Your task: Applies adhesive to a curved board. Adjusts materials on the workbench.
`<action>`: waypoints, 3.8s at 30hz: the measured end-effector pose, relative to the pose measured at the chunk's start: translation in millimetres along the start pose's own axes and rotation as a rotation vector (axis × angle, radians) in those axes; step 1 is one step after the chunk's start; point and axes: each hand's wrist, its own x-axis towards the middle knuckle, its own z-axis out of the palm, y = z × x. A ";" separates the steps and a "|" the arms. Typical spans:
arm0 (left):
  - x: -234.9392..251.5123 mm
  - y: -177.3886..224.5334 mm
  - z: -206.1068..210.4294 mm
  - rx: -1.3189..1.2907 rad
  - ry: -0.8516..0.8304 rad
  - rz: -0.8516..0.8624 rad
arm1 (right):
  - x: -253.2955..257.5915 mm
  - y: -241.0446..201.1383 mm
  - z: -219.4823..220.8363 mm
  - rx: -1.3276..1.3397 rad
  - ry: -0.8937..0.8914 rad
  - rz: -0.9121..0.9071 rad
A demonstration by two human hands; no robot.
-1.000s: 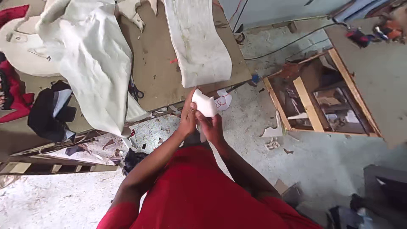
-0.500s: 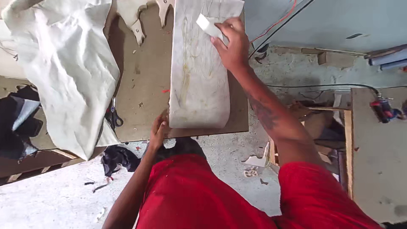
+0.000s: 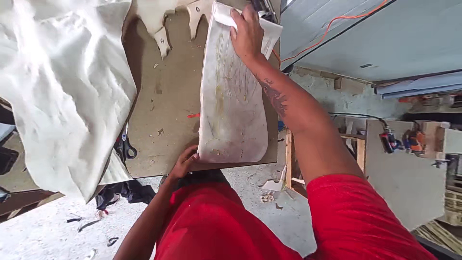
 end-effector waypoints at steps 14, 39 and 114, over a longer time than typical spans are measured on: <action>46.5 16.9 39.1 -0.410 0.087 0.004 | 15.3 -0.7 66.0 0.053 -0.547 -0.192; 45.5 16.1 56.2 -0.563 0.344 -0.118 | -50.8 5.6 49.6 0.312 -0.910 -0.307; 26.0 -10.9 27.0 -0.520 0.496 -0.045 | -51.8 -0.5 11.3 0.348 -0.660 -0.433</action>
